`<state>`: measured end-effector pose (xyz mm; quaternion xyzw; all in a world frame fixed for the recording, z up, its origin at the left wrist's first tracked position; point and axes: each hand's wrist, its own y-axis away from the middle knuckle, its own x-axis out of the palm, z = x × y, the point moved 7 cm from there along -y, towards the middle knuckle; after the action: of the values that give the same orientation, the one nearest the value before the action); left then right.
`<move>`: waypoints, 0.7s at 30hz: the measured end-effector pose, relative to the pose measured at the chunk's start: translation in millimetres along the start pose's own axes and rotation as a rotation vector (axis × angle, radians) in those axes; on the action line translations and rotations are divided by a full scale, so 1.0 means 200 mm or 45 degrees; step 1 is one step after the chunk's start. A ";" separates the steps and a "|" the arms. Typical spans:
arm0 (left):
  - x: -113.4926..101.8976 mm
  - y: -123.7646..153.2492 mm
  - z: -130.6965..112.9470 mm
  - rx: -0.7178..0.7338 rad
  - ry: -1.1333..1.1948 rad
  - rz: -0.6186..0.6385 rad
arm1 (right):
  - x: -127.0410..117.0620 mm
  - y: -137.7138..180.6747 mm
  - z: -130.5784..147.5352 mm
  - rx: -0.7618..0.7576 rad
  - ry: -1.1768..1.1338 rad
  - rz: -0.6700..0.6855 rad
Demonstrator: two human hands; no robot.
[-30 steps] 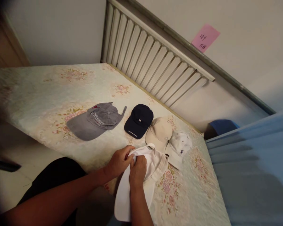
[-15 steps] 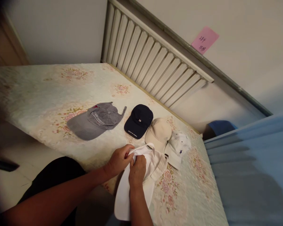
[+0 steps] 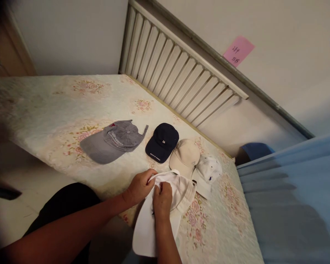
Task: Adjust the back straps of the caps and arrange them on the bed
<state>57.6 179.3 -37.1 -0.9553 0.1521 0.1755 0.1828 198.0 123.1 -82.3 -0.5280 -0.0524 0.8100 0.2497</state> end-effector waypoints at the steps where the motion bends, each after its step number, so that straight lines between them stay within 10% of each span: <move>1: 0.00 0.00 0.00 -0.002 0.002 -0.001 | -0.01 -0.01 -0.02 0.015 0.004 -0.005; 9: 0.01 0.00 0.00 0.037 -0.008 0.004 | -0.14 -0.07 -0.15 0.135 0.083 -0.102; 21: -0.02 0.00 -0.01 -0.013 -0.017 0.005 | -0.12 -0.02 0.02 0.073 -0.044 -0.099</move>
<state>54.8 178.5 -34.7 -0.9548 0.1519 0.1828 0.1787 203.5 116.5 -59.1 -0.5041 -0.0541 0.8099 0.2950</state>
